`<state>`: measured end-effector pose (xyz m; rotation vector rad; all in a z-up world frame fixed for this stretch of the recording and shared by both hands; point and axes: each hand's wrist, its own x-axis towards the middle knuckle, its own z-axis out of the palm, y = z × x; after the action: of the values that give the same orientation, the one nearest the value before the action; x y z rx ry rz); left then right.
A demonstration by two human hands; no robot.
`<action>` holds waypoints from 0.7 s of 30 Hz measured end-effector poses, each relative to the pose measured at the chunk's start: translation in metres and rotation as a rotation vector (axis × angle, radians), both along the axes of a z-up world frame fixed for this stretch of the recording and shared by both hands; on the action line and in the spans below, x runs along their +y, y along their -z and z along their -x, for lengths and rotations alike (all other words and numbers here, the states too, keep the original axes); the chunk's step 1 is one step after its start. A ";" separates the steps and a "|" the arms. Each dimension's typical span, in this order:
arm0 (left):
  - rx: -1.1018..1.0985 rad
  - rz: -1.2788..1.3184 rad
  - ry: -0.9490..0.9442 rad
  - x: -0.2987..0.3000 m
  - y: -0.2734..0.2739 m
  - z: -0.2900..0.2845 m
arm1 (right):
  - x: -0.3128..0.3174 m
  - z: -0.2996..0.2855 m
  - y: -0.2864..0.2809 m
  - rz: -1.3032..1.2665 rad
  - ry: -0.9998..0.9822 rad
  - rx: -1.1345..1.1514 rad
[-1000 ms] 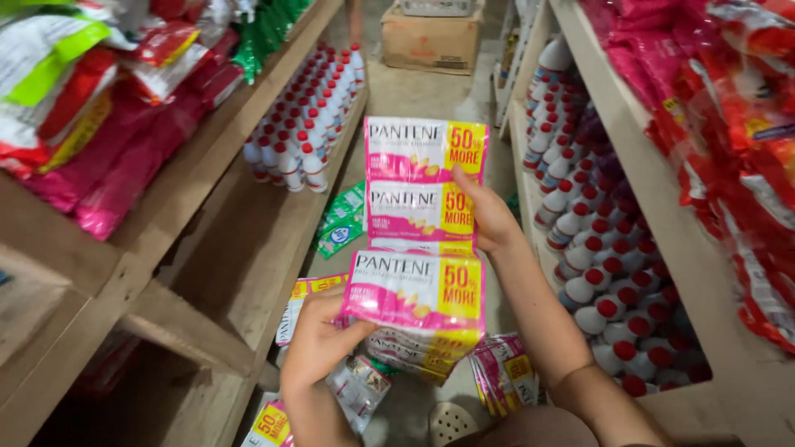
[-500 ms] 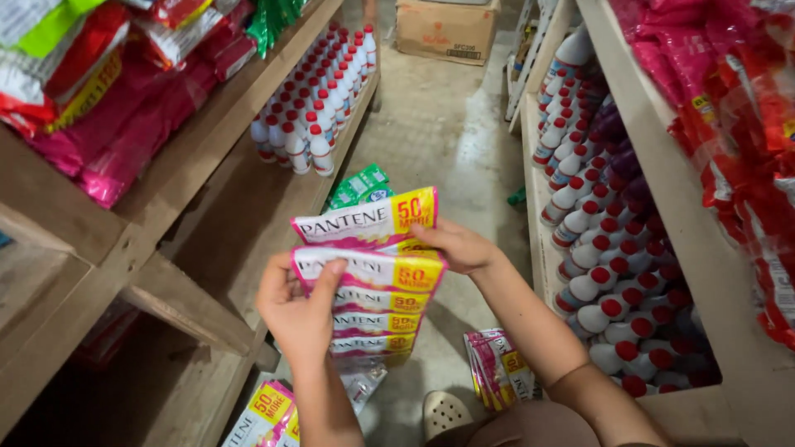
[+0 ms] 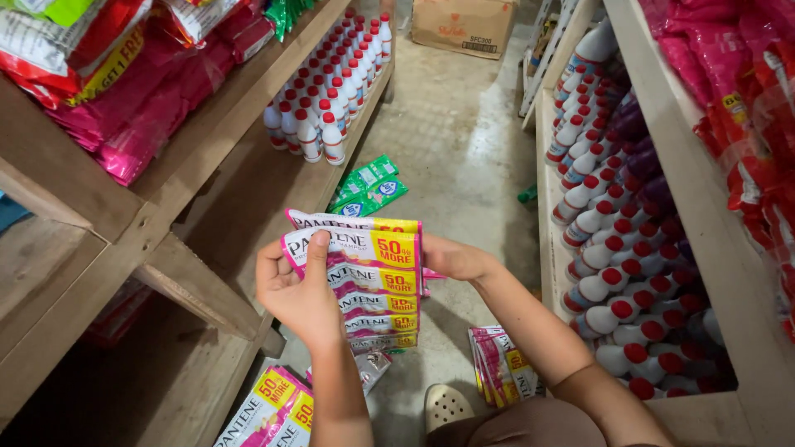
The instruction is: Organizing and inspecting shampoo and dish soap sachets on the shelves of a grocery store aisle.
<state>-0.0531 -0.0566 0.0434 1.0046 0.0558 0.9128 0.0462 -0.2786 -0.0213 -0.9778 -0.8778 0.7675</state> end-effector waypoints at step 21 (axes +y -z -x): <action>0.327 -0.407 -0.012 0.011 0.009 -0.004 | 0.019 0.015 -0.033 0.255 0.562 -0.088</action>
<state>-0.0488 -0.0460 0.0339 1.5284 0.1555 0.7776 0.0309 -0.2598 0.0122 -1.4137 -0.5408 0.3583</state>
